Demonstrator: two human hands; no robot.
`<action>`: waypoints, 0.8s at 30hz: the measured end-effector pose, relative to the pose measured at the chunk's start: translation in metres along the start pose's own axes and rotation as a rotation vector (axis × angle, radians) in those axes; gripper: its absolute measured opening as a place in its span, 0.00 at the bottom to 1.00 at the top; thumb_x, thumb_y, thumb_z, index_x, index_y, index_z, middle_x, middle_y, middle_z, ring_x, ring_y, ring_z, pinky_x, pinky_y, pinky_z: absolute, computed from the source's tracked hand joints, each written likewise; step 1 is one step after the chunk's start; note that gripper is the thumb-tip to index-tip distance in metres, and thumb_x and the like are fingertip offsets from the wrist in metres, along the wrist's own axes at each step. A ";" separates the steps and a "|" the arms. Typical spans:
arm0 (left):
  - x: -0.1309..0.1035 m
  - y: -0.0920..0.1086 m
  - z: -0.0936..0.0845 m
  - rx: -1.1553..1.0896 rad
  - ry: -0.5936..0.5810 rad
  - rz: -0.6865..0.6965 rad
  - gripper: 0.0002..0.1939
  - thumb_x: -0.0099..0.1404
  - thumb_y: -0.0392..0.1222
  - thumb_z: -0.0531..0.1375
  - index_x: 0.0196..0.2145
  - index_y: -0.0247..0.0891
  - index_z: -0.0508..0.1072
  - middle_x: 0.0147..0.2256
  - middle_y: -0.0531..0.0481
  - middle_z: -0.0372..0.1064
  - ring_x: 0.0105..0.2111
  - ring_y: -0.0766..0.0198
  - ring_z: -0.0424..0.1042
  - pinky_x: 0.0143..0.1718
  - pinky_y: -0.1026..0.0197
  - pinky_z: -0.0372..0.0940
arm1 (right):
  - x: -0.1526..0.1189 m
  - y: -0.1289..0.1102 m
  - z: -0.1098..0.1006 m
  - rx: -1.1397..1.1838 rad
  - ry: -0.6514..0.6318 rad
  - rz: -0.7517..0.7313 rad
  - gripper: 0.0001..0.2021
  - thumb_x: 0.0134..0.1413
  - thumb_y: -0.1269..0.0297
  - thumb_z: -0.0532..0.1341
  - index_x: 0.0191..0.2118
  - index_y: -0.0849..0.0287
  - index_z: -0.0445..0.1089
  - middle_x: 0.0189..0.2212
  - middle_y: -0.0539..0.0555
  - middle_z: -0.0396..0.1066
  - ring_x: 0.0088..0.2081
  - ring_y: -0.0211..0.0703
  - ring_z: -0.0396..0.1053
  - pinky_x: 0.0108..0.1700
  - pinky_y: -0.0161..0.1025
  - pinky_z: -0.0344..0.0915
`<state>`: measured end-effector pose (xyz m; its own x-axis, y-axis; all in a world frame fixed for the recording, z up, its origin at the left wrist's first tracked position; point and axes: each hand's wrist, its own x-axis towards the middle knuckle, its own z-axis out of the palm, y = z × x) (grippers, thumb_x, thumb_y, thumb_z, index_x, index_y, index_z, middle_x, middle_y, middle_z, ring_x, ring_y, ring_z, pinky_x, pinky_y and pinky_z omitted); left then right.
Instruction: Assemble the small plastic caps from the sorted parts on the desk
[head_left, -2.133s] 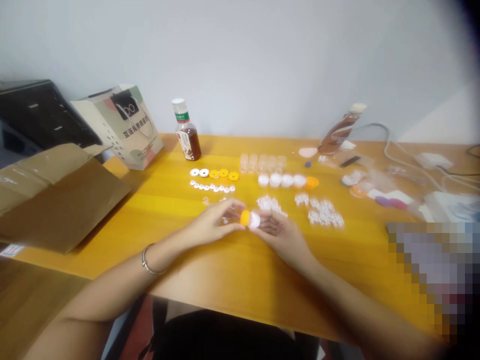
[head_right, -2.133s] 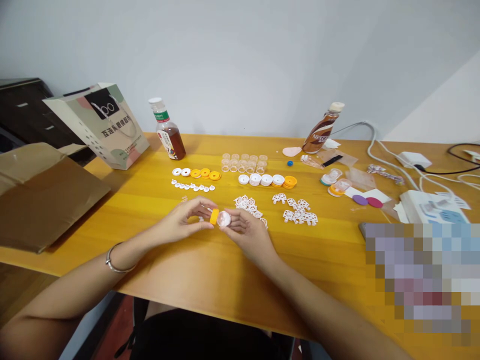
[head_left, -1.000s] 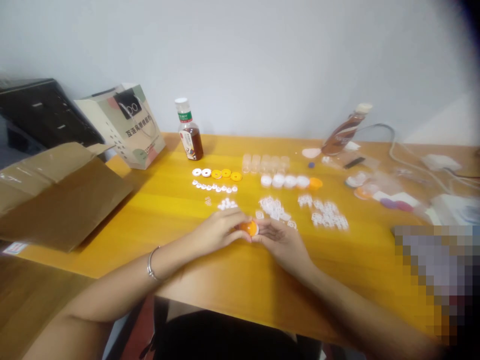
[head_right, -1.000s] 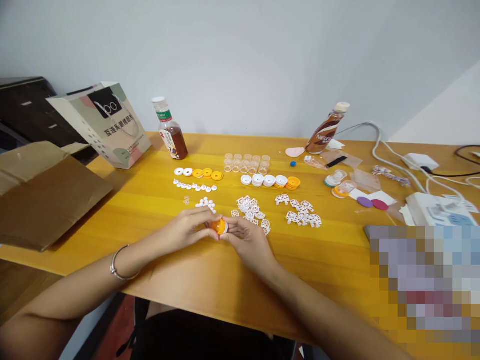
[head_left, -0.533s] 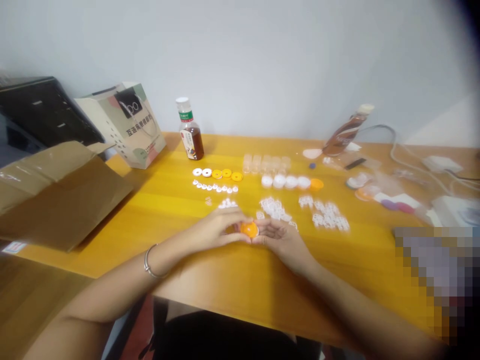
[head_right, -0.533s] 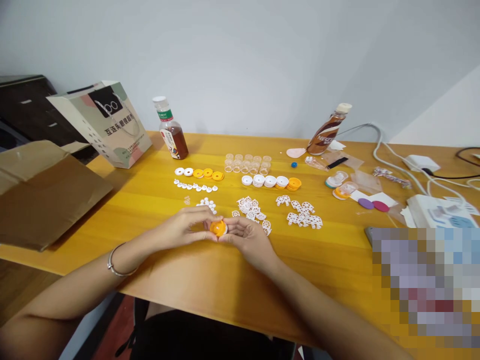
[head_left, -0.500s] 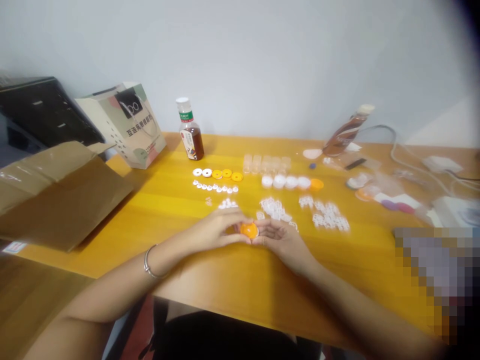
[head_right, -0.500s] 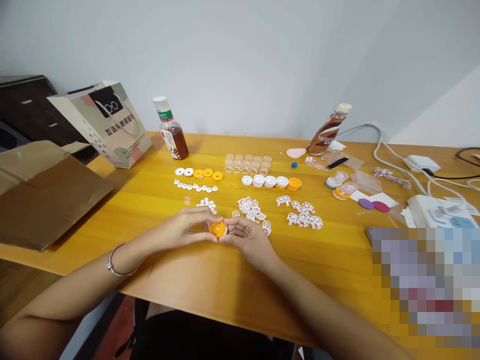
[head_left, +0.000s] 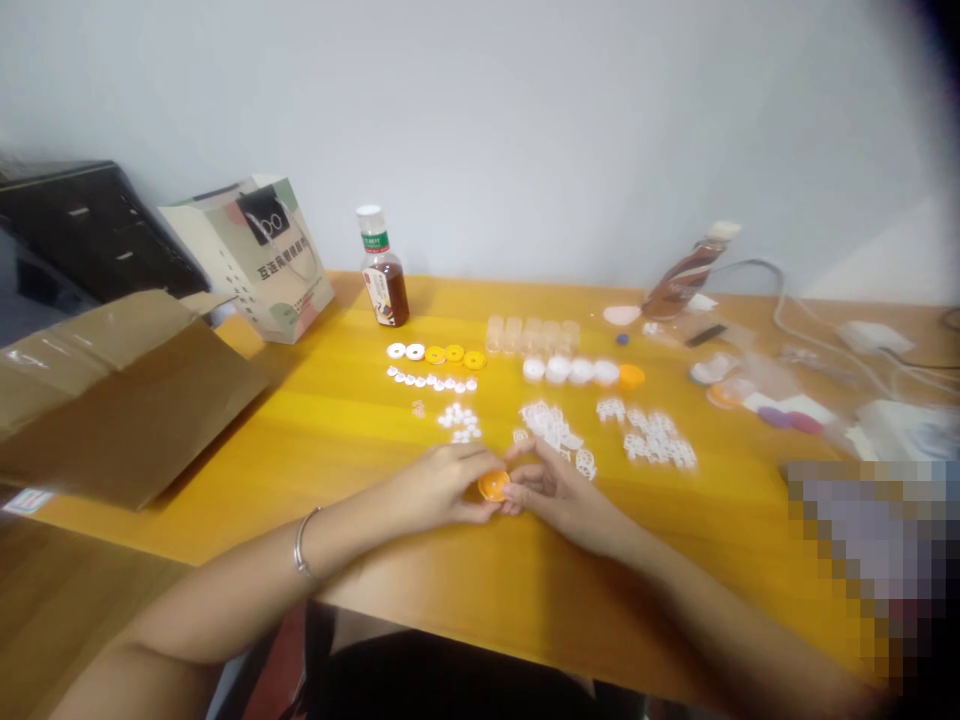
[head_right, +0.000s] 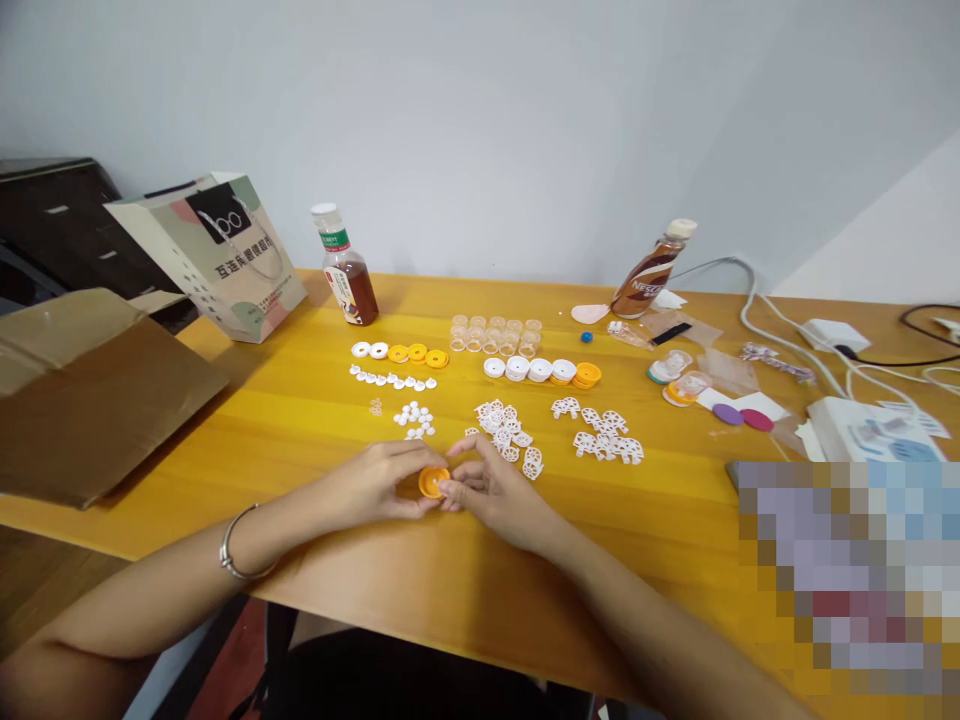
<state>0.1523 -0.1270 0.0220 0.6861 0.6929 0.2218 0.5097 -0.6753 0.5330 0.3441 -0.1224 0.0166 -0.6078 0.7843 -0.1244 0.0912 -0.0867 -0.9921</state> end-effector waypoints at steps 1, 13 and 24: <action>0.000 -0.001 0.001 0.018 -0.012 0.000 0.10 0.59 0.41 0.57 0.38 0.35 0.68 0.33 0.48 0.67 0.31 0.66 0.65 0.33 0.64 0.62 | 0.000 -0.002 -0.001 -0.083 0.009 -0.001 0.14 0.49 0.56 0.60 0.39 0.55 0.59 0.23 0.48 0.71 0.27 0.39 0.70 0.34 0.39 0.67; -0.003 -0.003 0.003 0.278 -0.067 0.014 0.13 0.56 0.36 0.53 0.40 0.36 0.67 0.34 0.46 0.65 0.31 0.63 0.64 0.30 0.62 0.61 | 0.005 -0.001 -0.127 -1.231 0.718 -0.001 0.11 0.49 0.62 0.54 0.33 0.61 0.72 0.22 0.55 0.69 0.25 0.45 0.66 0.26 0.38 0.56; -0.003 0.004 0.001 0.181 -0.041 0.070 0.21 0.61 0.52 0.54 0.45 0.34 0.65 0.37 0.43 0.65 0.37 0.60 0.65 0.39 0.59 0.63 | 0.007 0.016 -0.129 -1.521 0.511 -0.039 0.13 0.48 0.65 0.53 0.34 0.61 0.74 0.25 0.58 0.67 0.27 0.45 0.64 0.28 0.37 0.57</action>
<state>0.1528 -0.1322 0.0230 0.7418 0.6345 0.2172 0.5428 -0.7582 0.3612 0.4427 -0.0388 0.0024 -0.3425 0.9115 0.2280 0.9346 0.3552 -0.0162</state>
